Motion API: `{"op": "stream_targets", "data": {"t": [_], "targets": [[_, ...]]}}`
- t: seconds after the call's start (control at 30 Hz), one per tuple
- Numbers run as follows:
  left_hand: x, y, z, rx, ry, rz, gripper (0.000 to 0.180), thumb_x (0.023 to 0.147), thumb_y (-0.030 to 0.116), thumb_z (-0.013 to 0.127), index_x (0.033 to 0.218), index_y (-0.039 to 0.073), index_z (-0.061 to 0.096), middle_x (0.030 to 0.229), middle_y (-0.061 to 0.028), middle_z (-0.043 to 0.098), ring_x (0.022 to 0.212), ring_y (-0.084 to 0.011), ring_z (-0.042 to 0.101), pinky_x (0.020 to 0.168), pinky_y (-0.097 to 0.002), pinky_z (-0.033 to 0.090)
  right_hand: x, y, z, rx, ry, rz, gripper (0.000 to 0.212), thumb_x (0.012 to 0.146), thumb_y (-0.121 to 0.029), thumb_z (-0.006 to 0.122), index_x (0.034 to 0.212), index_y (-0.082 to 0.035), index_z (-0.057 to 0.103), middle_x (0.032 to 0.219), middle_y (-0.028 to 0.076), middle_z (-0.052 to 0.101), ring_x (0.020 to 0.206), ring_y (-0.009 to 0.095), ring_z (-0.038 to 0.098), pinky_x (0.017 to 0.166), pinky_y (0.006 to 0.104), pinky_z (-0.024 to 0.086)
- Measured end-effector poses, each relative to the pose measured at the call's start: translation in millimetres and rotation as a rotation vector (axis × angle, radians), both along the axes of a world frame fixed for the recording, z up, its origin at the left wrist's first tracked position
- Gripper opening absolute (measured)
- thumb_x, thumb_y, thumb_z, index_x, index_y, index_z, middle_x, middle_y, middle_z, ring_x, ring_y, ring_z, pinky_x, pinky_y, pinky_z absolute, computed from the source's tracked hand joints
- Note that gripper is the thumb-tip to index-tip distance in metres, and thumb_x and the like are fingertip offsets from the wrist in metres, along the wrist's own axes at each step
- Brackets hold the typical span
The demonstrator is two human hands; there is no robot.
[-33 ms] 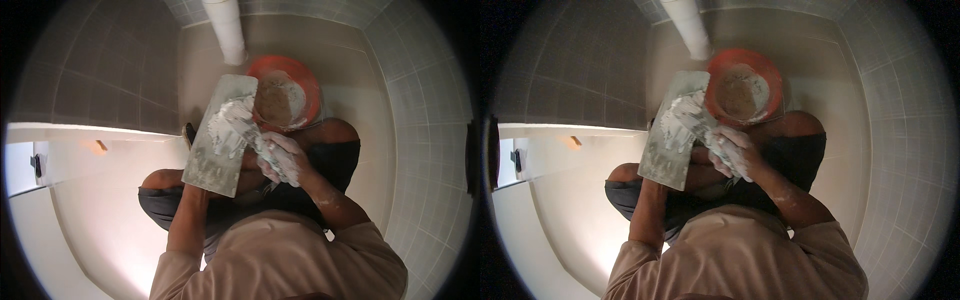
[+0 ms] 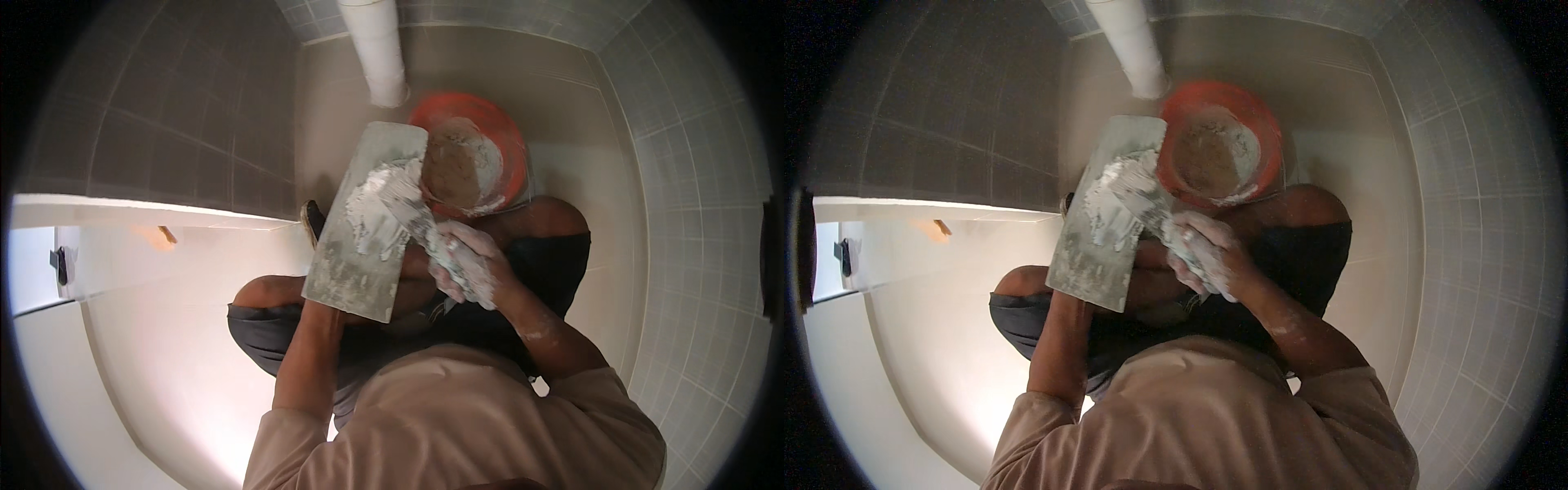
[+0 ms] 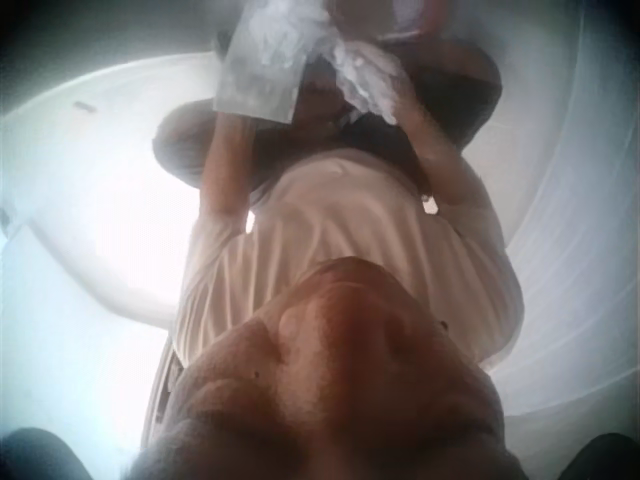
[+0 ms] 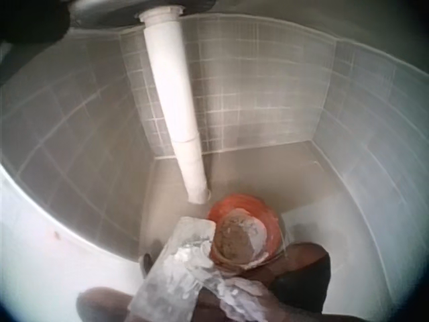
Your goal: The person applies white plaster to a wall and ceiling corner using a putty knife and a hawk.
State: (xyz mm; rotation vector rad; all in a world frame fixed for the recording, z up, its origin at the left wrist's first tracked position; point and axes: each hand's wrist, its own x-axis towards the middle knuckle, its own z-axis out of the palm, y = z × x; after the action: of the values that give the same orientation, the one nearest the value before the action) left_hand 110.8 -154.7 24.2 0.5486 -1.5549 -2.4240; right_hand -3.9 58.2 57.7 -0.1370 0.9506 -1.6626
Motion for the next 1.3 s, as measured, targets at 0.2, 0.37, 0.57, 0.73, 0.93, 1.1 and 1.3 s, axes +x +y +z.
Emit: {"op": "stream_targets", "data": {"t": [0.2, 0.37, 0.57, 0.73, 0.93, 1.1, 1.3], "targets": [[-2, -10, 11, -0.068, 0.043, -0.031, 0.024, 0.092, 0.006, 0.058, 0.115, 0.002, 0.063, 0.104, -0.0057, 0.066, 0.093, -0.0134, 0.059, 0.085, -0.0278, 0.048, -2, 32, 29, 0.209, 0.262, -0.124, 0.032, 0.103, -0.02, 0.045, 0.13, -0.003, 0.049, 0.076, 0.009, 0.056, 0.054, 0.013, 0.052, 0.045, 0.0242, 0.044], [-5, -14, 20, -0.133, 0.076, -0.071, 0.019, 0.091, 0.002, 0.061, 0.108, 0.001, 0.068, 0.094, -0.0031, 0.07, 0.082, -0.0098, 0.063, 0.077, -0.0255, 0.052, -45, 15, 86, 0.435, 1.975, -0.013, 0.033, 0.097, -0.012, 0.05, 0.128, -0.004, 0.056, 0.098, 0.018, 0.066, 0.086, 0.031, 0.067, 0.075, 0.0408, 0.055], [-5, -17, 13, -0.277, 0.107, -0.119, 0.02, 0.094, 0.002, 0.056, 0.11, -0.001, 0.068, 0.095, -0.0036, 0.071, 0.084, -0.0092, 0.063, 0.079, -0.026, 0.051, -71, -8, 106, 0.75, 1.861, 0.414, 0.029, 0.094, -0.014, 0.056, 0.121, -0.007, 0.064, 0.111, 0.021, 0.065, 0.106, 0.039, 0.06, 0.093, 0.0455, 0.047], [-6, -15, 16, -0.281, 0.055, -0.121, 0.021, 0.096, 0.002, 0.051, 0.111, -0.002, 0.067, 0.096, -0.0037, 0.071, 0.087, -0.0096, 0.062, 0.082, -0.0263, 0.05, -83, -17, 118, 0.586, 1.739, 0.527, 0.032, 0.093, -0.015, 0.058, 0.122, -0.005, 0.066, 0.095, 0.02, 0.067, 0.092, 0.032, 0.065, 0.085, 0.0392, 0.05], [-10, -13, 29, -0.421, -0.028, -0.122, 0.022, 0.097, 0.004, 0.051, 0.109, -0.002, 0.068, 0.096, -0.0059, 0.071, 0.086, -0.0102, 0.061, 0.08, -0.027, 0.049, -84, -26, 121, 0.593, 1.061, 0.566, 0.023, 0.093, -0.012, 0.056, 0.109, -0.005, 0.071, 0.066, 0.002, 0.054, 0.058, 0.01, 0.052, 0.052, 0.0253, 0.044], [-10, -16, 31, -0.57, -0.084, -0.079, 0.021, 0.095, 0.005, 0.052, 0.104, -0.001, 0.069, 0.094, -0.0091, 0.072, 0.086, -0.0127, 0.062, 0.08, -0.0306, 0.049, -75, -15, 91, 0.553, 0.718, 0.587, 0.033, 0.094, -0.032, 0.059, 0.12, -0.012, 0.063, 0.073, 0.0, 0.056, 0.056, 0.008, 0.05, 0.045, 0.021, 0.038], [24, -48, 39, -1.153, -0.21, -0.153, 0.029, 0.087, 0.01, 0.059, 0.114, -0.001, 0.064, 0.107, -0.0148, 0.07, 0.098, -0.0212, 0.066, 0.084, -0.0359, 0.052, -48, -43, 90, 0.022, 0.419, 0.4, 0.044, 0.099, -0.024, 0.054, 0.139, -0.007, 0.049, 0.082, 0.007, 0.06, 0.059, 0.012, 0.054, 0.048, 0.0245, 0.044]]}}
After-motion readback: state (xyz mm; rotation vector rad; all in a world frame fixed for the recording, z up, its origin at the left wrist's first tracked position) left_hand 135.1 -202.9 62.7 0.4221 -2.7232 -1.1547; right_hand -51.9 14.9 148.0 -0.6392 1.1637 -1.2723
